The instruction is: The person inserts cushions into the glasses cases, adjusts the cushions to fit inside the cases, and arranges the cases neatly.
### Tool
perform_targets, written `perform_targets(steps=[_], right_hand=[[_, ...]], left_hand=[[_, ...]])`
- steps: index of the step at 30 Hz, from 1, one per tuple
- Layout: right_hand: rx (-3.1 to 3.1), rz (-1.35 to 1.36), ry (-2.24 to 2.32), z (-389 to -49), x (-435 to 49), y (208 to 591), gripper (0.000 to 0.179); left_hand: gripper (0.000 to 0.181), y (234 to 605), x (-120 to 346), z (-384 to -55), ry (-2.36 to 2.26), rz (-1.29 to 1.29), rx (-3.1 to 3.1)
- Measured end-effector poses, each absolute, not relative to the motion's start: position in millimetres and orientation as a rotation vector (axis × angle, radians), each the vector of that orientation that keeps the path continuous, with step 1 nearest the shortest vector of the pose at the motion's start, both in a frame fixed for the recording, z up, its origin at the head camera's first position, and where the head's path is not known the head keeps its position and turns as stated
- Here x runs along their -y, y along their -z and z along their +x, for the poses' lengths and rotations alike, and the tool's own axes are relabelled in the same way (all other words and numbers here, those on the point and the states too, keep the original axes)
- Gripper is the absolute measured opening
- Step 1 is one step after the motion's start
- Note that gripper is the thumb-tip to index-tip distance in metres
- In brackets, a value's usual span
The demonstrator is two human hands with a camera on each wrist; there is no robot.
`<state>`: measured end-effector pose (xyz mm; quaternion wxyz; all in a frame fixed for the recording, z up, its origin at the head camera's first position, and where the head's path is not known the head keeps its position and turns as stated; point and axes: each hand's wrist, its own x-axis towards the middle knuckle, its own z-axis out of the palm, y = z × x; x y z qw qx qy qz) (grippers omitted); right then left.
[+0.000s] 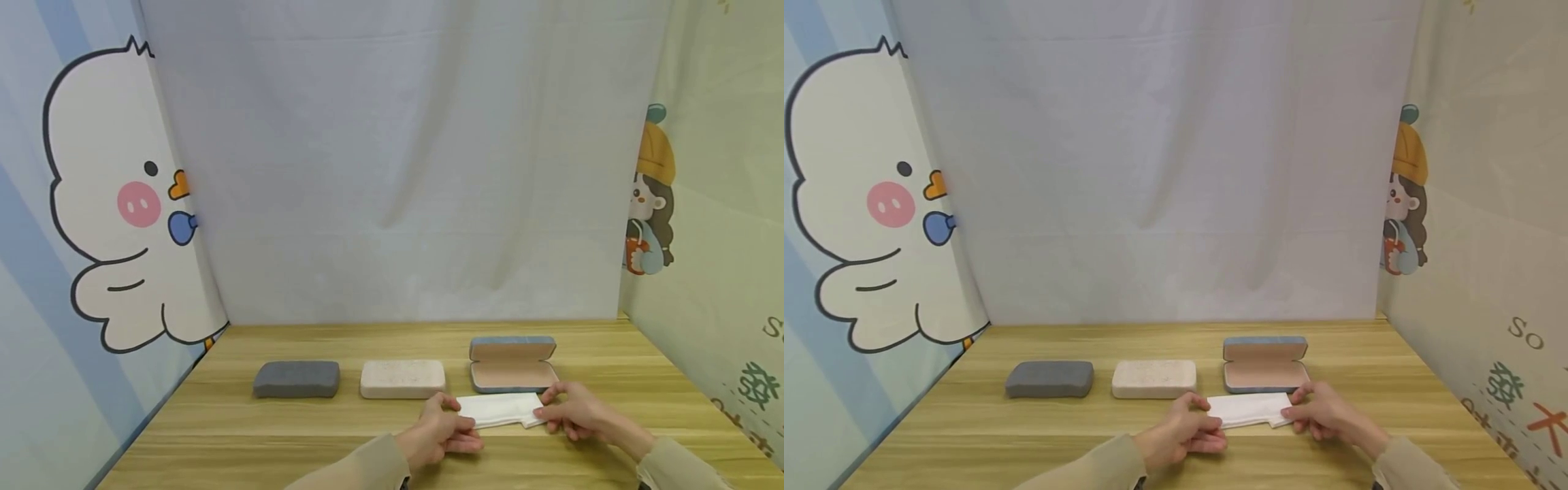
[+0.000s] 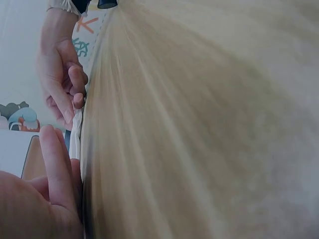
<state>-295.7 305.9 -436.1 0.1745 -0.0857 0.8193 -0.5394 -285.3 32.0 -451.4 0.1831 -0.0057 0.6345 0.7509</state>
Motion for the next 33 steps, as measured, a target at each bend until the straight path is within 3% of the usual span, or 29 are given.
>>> perform_targets(steps=[7,15,33], right_hand=[[-2.398,-0.191,1.491,-295,-300,436,0.028],[-2.392,-0.158,1.487,-293,-298,436,0.023],[-2.376,-0.24,1.53,-300,-314,421,0.016]], left_hand=[[0.019,447,-39,-284,-2.114,-0.073,-1.816],[0.01,450,-43,-287,-2.072,-0.122,-1.865],[0.014,425,-48,-304,-2.14,-0.066,-1.785]])
